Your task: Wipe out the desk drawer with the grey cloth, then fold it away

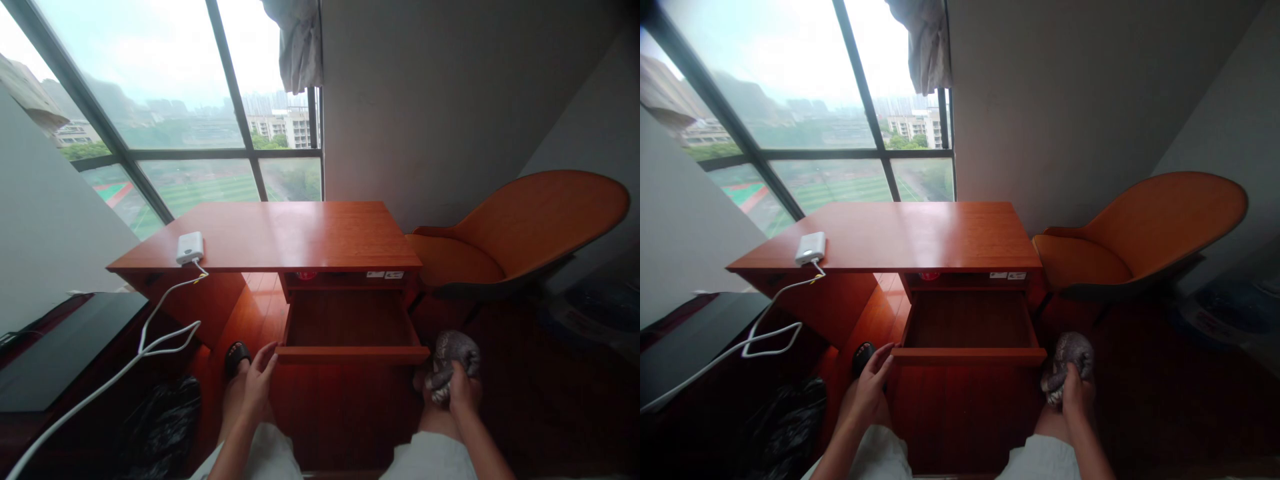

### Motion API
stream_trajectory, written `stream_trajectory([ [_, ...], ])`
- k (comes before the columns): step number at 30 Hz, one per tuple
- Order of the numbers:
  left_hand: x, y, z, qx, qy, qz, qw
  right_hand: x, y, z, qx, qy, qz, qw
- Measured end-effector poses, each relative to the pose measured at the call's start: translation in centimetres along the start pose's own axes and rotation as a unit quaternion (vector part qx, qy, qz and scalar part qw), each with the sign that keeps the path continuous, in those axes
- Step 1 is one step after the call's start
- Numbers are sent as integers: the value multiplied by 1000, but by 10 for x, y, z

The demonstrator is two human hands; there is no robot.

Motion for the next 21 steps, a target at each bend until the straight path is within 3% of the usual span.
stream_trajectory([
  [2, 0, 1, -1, 1, -1, -2, 1000, 11, -12, -13, -21, -54, -62, 996],
  [5, 0, 0, 2, 2, 0, -2, 1000, 18, -40, -66, -216, -54, -60, 973],
  [8, 4, -2, 7, -4, -6, -6, 1000, 19, -86, -122, -451, -87, -9, 888],
  [10, 7, -3, 11, -7, -12, -10, 1000, 32, -119, -143, -538, -150, -26, 829],
  [12, 7, -4, 12, -6, -17, -8, 1000, 48, -150, -159, -563, -190, -52, 803],
  [18, 4, 0, -8, -17, -63, 12, 998, 117, -266, -203, -556, -190, -165, 792],
  [21, -6, 1, -19, -2, -85, 44, 995, 155, -327, -227, -572, -194, -236, 761],
])
Point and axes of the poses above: each hand's wrist, its own y-axis towards the middle knuckle, its own x-axis out of the palm, z = x × y, the point moved 9 cm from there along y, towards the middle knuckle, and after that the axes turned 12 degrees about -y, right-handed, at the moved point
